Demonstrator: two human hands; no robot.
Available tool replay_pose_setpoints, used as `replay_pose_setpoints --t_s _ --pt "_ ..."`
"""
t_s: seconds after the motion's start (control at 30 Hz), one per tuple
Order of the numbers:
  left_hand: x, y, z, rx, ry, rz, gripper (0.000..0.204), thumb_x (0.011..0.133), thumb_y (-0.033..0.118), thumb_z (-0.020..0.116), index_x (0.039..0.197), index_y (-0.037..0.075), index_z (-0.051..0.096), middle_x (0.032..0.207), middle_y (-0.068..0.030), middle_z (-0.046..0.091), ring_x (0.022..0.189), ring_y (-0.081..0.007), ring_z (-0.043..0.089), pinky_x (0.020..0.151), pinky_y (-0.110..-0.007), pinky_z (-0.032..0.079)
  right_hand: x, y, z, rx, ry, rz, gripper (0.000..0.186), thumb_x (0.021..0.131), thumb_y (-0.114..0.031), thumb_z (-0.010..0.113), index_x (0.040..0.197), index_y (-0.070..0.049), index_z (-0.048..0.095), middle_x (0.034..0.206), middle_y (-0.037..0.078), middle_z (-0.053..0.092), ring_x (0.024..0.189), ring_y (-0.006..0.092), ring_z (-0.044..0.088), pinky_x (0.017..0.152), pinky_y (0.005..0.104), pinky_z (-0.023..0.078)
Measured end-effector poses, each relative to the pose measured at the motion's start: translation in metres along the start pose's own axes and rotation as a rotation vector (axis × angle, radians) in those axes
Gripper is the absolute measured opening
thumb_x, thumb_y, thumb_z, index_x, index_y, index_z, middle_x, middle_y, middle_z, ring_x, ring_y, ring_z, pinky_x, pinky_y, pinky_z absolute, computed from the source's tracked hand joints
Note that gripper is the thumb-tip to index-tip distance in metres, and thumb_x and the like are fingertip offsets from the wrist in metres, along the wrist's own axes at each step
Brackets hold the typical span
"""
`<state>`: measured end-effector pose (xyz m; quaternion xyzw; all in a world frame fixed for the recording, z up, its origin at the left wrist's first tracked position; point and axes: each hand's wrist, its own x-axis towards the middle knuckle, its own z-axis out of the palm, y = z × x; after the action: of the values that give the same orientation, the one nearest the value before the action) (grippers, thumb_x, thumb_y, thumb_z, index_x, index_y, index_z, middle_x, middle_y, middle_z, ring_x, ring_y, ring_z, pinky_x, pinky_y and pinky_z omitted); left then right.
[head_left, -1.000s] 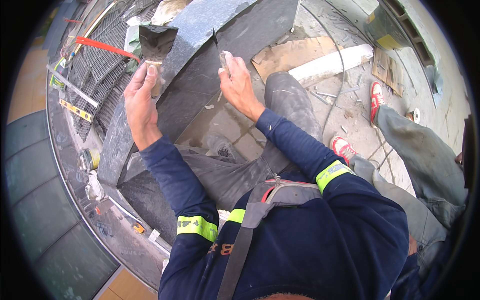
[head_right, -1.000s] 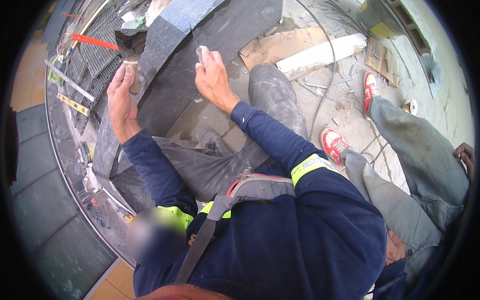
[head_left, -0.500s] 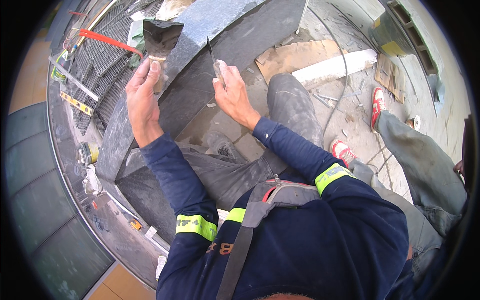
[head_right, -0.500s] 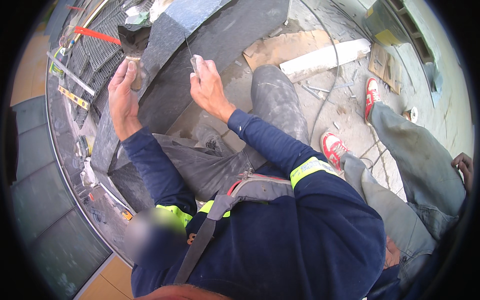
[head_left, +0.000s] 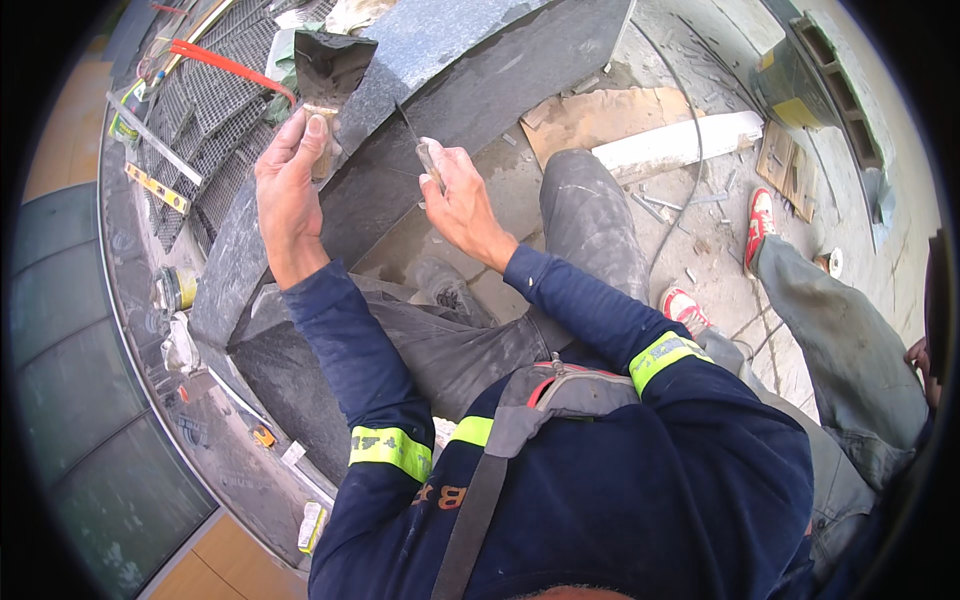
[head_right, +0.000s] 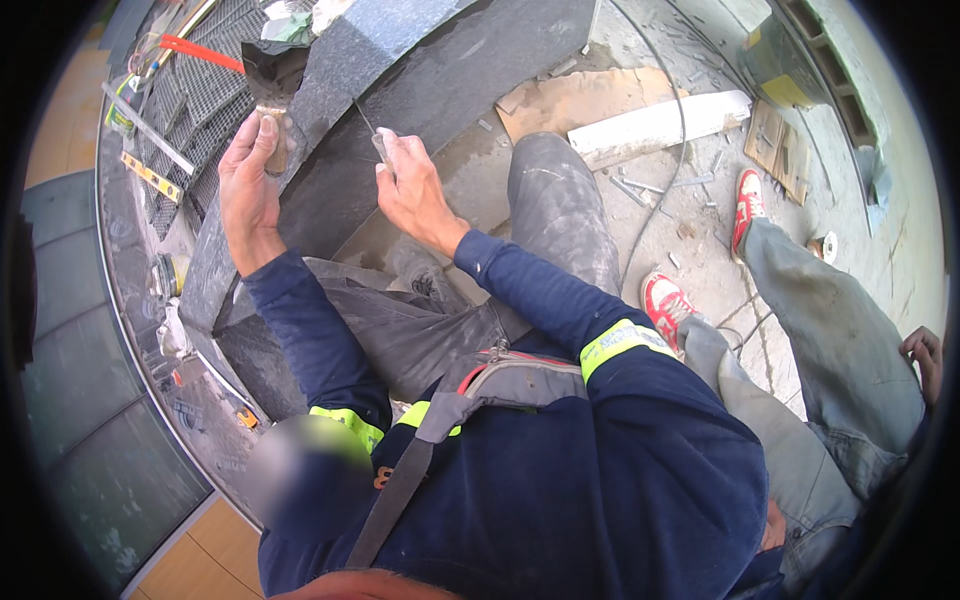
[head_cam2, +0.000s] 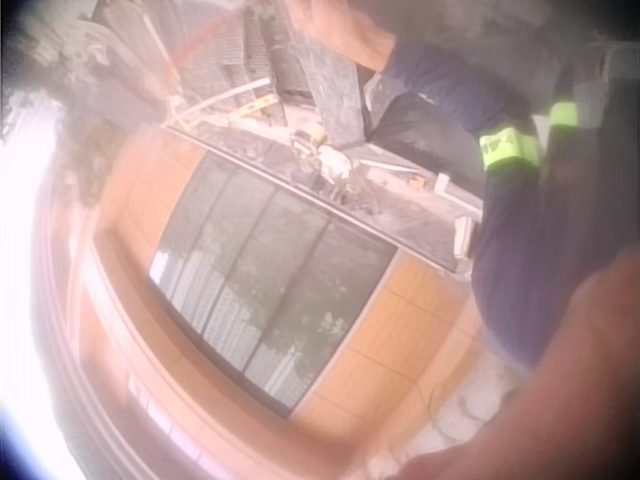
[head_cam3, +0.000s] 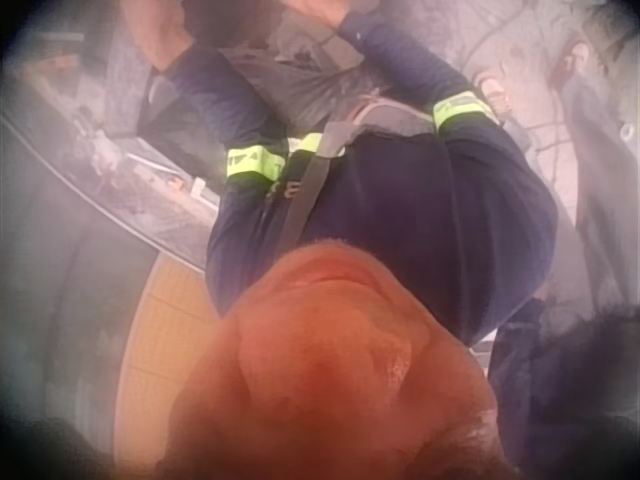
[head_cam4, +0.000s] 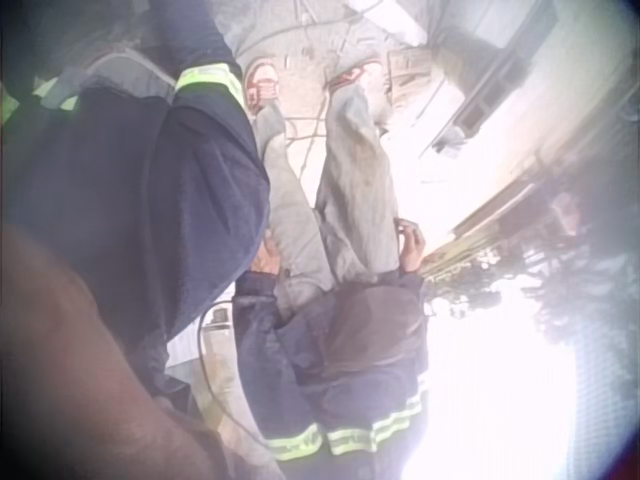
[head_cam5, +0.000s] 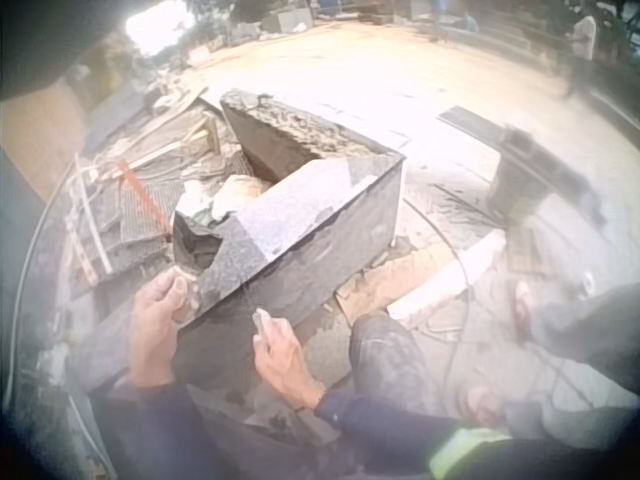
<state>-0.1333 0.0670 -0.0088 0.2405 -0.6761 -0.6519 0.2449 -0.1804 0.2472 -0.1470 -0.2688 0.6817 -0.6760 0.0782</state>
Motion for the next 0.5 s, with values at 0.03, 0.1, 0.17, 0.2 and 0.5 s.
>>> replay_pose_setpoints --t_s 0.03,0.1,0.17,0.2,0.5 --pt "0.0 0.0 -0.003 -0.001 -0.004 0.003 0.04 0.101 0.016 0.075 0.135 -0.003 0.07 0.117 -0.0055 0.076 0.102 -0.0103 0.068 0.093 -0.025 0.05 -0.004 -0.002 -0.004 0.014 -0.04 0.0 0.051 0.095 -0.004 0.059 0.145 0.003 0.054 0.119 0.024 0.059 0.108 0.0388 0.063 0.097 0.0438 0.051" --pt "-0.002 0.001 -0.009 0.012 0.028 0.002 0.038 0.101 0.015 0.074 0.134 -0.003 0.07 0.116 -0.0052 0.076 0.101 -0.01 0.068 0.093 -0.025 0.05 -0.013 -0.006 -0.02 0.03 -0.102 0.017 0.051 0.095 -0.004 0.06 0.145 0.001 0.055 0.12 0.022 0.059 0.108 0.0365 0.064 0.097 0.0425 0.051" --pt "-0.004 0.005 -0.014 0.036 0.047 -0.003 0.037 0.101 0.015 0.074 0.133 -0.004 0.071 0.114 -0.005 0.076 0.1 -0.0099 0.068 0.092 -0.025 0.05 -0.015 -0.012 -0.048 0.03 -0.153 0.048 0.051 0.096 -0.005 0.06 0.146 0.0 0.055 0.122 0.02 0.06 0.108 0.0339 0.064 0.097 0.0407 0.051" --pt "-0.006 0.009 -0.015 0.055 0.046 -0.01 0.037 0.1 0.015 0.074 0.132 -0.004 0.071 0.112 -0.0049 0.076 0.1 -0.01 0.068 0.092 -0.025 0.05 -0.009 -0.017 -0.065 0.05 -0.146 0.051 0.049 0.097 -0.007 0.061 0.145 -0.001 0.057 0.122 0.019 0.061 0.111 0.0309 0.064 0.098 0.0375 0.051" --pt "-0.033 0.027 0.005 0.29 -0.266 -0.15 0.039 0.093 0.017 0.075 0.125 -0.006 0.074 0.101 -0.0053 0.077 0.085 -0.0097 0.064 0.079 -0.026 0.05 0.061 -0.078 -0.16 -0.012 -0.208 -0.441 0.051 0.09 0.003 0.07 0.137 -0.015 0.073 0.124 0.006 0.069 0.116 0.0246 0.063 0.103 0.0375 0.048"
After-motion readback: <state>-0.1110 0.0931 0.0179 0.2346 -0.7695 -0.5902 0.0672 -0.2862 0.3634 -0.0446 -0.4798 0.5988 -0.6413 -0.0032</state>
